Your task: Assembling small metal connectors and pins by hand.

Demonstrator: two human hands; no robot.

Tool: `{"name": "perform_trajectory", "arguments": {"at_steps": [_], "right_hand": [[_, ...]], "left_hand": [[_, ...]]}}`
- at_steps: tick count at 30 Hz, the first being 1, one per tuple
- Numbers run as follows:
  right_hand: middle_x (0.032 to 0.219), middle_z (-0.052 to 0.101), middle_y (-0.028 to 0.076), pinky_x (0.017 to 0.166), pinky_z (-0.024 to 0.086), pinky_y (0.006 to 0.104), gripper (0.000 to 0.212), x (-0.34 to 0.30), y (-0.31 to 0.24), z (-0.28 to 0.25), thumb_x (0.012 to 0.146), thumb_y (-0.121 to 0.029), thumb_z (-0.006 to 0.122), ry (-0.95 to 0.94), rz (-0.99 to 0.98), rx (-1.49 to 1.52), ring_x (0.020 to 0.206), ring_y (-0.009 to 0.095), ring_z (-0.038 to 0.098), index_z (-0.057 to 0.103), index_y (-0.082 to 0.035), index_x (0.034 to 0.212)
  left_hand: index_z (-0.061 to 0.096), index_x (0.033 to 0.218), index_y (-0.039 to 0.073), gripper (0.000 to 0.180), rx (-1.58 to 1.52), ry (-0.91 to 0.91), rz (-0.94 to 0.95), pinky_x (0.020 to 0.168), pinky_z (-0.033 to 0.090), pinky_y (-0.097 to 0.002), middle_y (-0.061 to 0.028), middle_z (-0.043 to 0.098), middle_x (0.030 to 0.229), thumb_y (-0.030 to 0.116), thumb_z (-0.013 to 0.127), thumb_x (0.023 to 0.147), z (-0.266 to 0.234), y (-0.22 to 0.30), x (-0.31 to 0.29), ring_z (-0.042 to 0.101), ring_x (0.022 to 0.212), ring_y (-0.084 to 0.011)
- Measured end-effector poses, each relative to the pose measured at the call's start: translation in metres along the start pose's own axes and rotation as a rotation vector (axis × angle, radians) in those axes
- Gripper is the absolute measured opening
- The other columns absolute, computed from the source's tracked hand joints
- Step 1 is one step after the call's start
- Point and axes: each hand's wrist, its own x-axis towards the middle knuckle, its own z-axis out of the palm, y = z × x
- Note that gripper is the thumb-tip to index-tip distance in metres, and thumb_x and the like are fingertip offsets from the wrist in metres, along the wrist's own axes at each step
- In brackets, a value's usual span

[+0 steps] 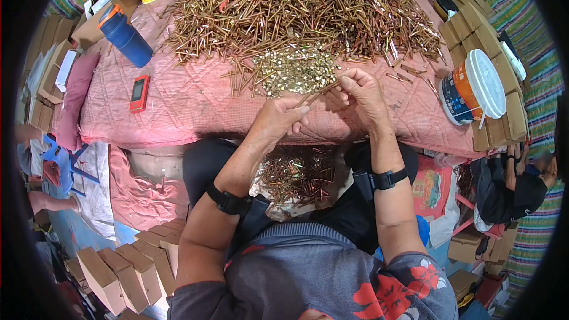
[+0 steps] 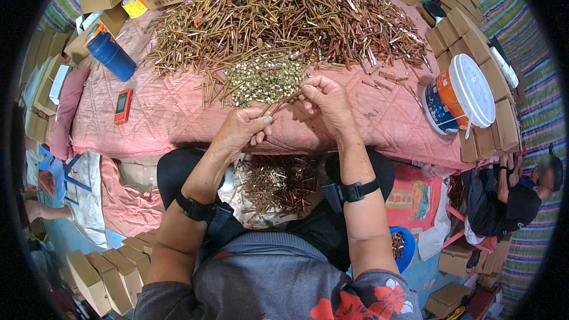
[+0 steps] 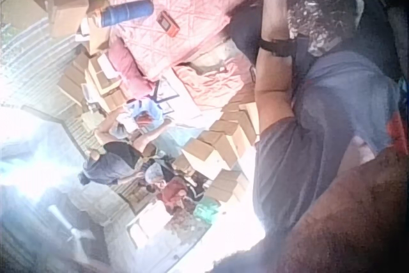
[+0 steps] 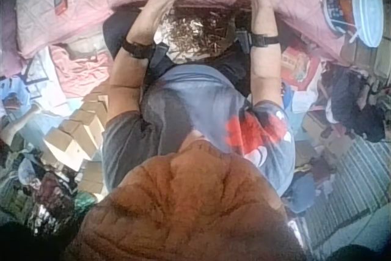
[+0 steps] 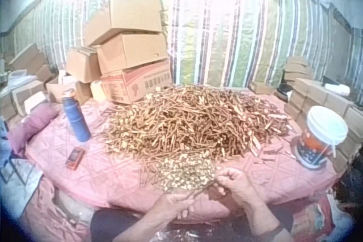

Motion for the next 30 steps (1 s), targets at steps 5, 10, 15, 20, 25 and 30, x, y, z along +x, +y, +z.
{"name": "perform_trajectory", "arguments": {"at_steps": [5, 10, 15, 20, 25, 30], "right_hand": [[0.075, 0.062, 0.003, 0.050, 0.043, 0.0185, 0.010, -0.001, 0.001, 0.003, 0.089, -0.011, 0.063, -0.019, 0.021, 0.033, 0.058, 0.006, 0.054, 0.059, -0.002, 0.090], [0.072, 0.061, 0.002, 0.050, 0.044, 0.0189, 0.010, -0.004, 0.001, 0.005, 0.089, -0.011, 0.063, -0.062, 0.059, -0.053, 0.055, 0.007, 0.054, 0.058, -0.002, 0.087], [0.071, 0.060, 0.001, 0.050, 0.046, 0.0193, 0.009, -0.006, 0.010, 0.017, 0.089, -0.009, 0.063, -0.094, 0.099, -0.084, 0.055, 0.007, 0.055, 0.057, -0.002, 0.086], [0.072, 0.061, 0.001, 0.051, 0.048, 0.0192, 0.008, -0.007, 0.009, 0.024, 0.088, -0.009, 0.062, -0.114, 0.093, -0.232, 0.058, 0.006, 0.056, 0.059, -0.001, 0.089], [0.073, 0.063, 0.004, 0.058, 0.048, 0.0263, 0.006, 0.000, 0.011, 0.002, 0.081, -0.004, 0.066, 0.051, -0.199, -0.629, 0.064, 0.012, 0.060, 0.064, -0.001, 0.085], [0.083, 0.061, 0.015, 0.066, 0.049, 0.0365, 0.014, -0.004, 0.021, 0.018, 0.076, -0.005, 0.066, 0.034, -0.399, -1.141, 0.076, 0.033, 0.061, 0.065, -0.004, 0.089]], "left_hand": [[0.066, 0.088, 0.000, 0.015, 0.078, 0.041, 0.035, 0.043, 0.037, -0.0159, 0.0011, 0.061, 0.067, 0.013, 0.060, 0.090, 0.003, -0.001, 0.000, 0.050, 0.050, -0.0020], [0.066, 0.099, -0.002, 0.018, 0.195, 0.053, 0.102, 0.044, 0.037, -0.0159, -0.0002, 0.062, 0.068, 0.012, 0.060, 0.090, 0.004, 0.004, -0.003, 0.051, 0.051, -0.0030], [0.065, 0.101, -0.002, 0.020, -0.035, 0.027, 0.040, 0.045, 0.041, -0.0163, -0.0030, 0.064, 0.075, 0.014, 0.059, 0.091, 0.008, 0.003, 0.001, 0.053, 0.053, -0.0043], [0.064, 0.099, -0.003, 0.021, -0.087, 0.000, 0.016, 0.048, 0.043, -0.0162, -0.0043, 0.065, 0.078, 0.016, 0.059, 0.092, 0.002, 0.000, 0.002, 0.055, 0.058, -0.0047], [0.064, 0.087, 0.001, 0.021, -0.330, 0.117, -0.028, 0.048, 0.041, -0.0171, -0.0030, 0.063, 0.076, 0.021, 0.059, 0.092, -0.009, -0.004, 0.006, 0.053, 0.056, -0.0048], [0.063, 0.089, 0.000, 0.018, -0.361, 0.099, -0.001, 0.048, 0.042, -0.0166, -0.0030, 0.063, 0.076, 0.018, 0.060, 0.091, -0.004, -0.001, 0.004, 0.053, 0.056, -0.0047]]}}
